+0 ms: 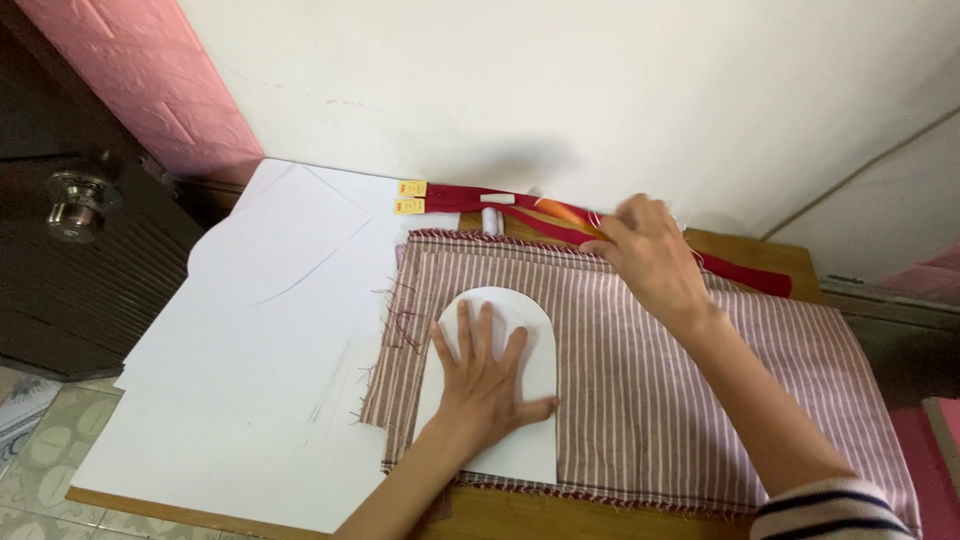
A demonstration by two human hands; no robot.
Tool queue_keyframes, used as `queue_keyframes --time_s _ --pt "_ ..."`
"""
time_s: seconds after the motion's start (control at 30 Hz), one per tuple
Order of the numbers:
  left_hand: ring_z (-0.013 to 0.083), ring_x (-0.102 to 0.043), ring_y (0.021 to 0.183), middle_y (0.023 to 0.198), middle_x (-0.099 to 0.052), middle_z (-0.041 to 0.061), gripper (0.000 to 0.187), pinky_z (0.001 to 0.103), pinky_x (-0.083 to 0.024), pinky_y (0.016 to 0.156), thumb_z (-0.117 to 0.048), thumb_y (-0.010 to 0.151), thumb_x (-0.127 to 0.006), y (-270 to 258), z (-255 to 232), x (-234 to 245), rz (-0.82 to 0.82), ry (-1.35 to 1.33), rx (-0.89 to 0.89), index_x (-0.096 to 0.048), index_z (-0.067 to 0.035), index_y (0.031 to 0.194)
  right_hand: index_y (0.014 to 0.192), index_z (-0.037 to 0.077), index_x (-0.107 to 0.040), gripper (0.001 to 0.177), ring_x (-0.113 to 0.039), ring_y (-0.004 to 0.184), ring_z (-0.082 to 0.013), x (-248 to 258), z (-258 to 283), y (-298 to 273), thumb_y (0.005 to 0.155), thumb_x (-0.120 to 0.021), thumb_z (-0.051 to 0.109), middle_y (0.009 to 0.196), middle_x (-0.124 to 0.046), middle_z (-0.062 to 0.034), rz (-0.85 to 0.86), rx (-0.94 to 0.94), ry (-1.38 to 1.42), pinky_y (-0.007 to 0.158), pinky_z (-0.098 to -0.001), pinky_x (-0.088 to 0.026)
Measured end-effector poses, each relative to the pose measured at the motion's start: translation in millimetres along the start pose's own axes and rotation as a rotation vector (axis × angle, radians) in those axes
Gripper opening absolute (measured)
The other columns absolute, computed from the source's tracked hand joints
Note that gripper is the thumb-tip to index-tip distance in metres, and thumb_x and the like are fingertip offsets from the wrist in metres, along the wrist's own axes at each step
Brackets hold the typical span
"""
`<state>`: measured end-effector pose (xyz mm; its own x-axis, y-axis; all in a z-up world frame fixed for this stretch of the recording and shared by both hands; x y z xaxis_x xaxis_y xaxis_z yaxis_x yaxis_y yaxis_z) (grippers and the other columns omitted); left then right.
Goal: Tracing a paper template onto striped fabric with a pencil and then cutting the shape out with scissors.
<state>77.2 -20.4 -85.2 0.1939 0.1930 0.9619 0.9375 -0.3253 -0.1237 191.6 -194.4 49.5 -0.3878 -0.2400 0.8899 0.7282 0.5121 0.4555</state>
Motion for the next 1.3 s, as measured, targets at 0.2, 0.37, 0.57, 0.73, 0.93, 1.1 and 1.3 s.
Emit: queue_keyframes --time_s 0.2,0.37,0.57,0.73,0.93,1.1,1.3 --pt "0.0603 -0.005 0.160 0.170 -0.023 0.038 0.093 0.085 0.004 0.119 -0.091 0.090 -0.044 -8 -1 -6 -0.440 0.020 -0.097 -0.052 -0.018 0.146 0.123 0.007 -0.068 0.029 -0.056 0.137 -0.0321 -45 2 14 0.112 -0.050 0.027 0.149 -0.057 -0.0193 0.602 -0.772 0.385 0.114 -0.0525 -0.047" --pt "0.0591 -0.017 0.158 0.166 -0.031 0.037 0.087 0.084 -0.005 0.121 -0.087 0.091 -0.053 -15 0 -3 -0.591 0.012 -0.137 -0.054 -0.016 0.142 0.114 0.005 -0.064 0.019 -0.061 0.112 -0.0320 -77 -28 8 0.109 -0.057 0.021 0.127 -0.060 -0.0165 0.436 -0.505 0.256 0.088 -0.0480 -0.054" --pt "0.0539 0.000 0.160 0.170 -0.012 0.029 0.067 0.081 0.005 0.122 -0.063 0.105 -0.042 -6 0 20 -0.083 -0.178 -0.032 -0.040 -0.020 0.156 0.135 0.005 -0.069 0.042 -0.065 0.126 -0.0325 -11 -38 -37 0.103 -0.068 0.033 0.134 -0.071 -0.0182 0.237 -0.250 0.313 0.113 -0.0482 -0.052" --pt "0.0451 -0.001 0.161 0.165 -0.013 0.015 0.058 0.083 0.001 0.123 -0.058 0.103 -0.043 -3 10 14 0.065 -0.285 -0.001 -0.040 -0.025 0.151 0.143 0.022 -0.070 0.045 -0.073 0.123 -0.0258 85 -89 -164 0.104 -0.061 0.043 0.139 -0.075 -0.0036 0.376 -1.048 0.322 0.095 -0.0425 -0.058" --pt "0.0416 -0.006 0.162 0.174 -0.013 0.019 0.077 0.084 0.001 0.120 -0.070 0.105 -0.039 -1 19 2 0.029 -0.137 -0.008 -0.029 -0.022 0.165 0.145 0.015 -0.071 0.076 -0.073 0.128 -0.0422 115 -155 -394 0.095 -0.056 0.071 0.141 -0.078 -0.0159 0.422 -1.352 -0.015 0.107 -0.0594 -0.054" --pt "0.0421 -0.029 0.151 0.158 -0.036 0.023 0.070 0.082 -0.013 0.118 -0.065 0.101 -0.063 -3 17 5 -0.320 -0.018 -0.146 -0.043 -0.021 0.151 0.136 -0.011 -0.080 0.059 -0.073 0.123 -0.0407 130 -127 -451 0.102 -0.078 0.037 0.133 -0.079 -0.0291 0.135 -1.528 0.230 0.107 -0.0509 -0.054" --pt "0.0409 -0.042 0.140 0.149 -0.044 0.014 0.040 0.069 -0.037 0.119 -0.046 0.100 -0.074 -42 -41 65 -0.416 -0.155 -0.554 -0.065 -0.015 0.124 0.132 -0.008 -0.076 0.049 -0.067 0.117 -0.0324 135 -89 -409 0.102 -0.076 0.031 0.125 -0.077 -0.0208 0.010 -1.570 0.443 0.102 -0.0449 -0.048"
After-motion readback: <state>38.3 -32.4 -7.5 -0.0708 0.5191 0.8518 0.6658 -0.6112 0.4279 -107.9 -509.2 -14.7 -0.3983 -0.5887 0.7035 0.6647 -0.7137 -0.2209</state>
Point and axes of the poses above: each hand's wrist, its own y-axis towards the middle knuckle, its own x-axis out of the back of the hand, z = x × y, the point moved 8 cm from there along y, towards the middle knuckle
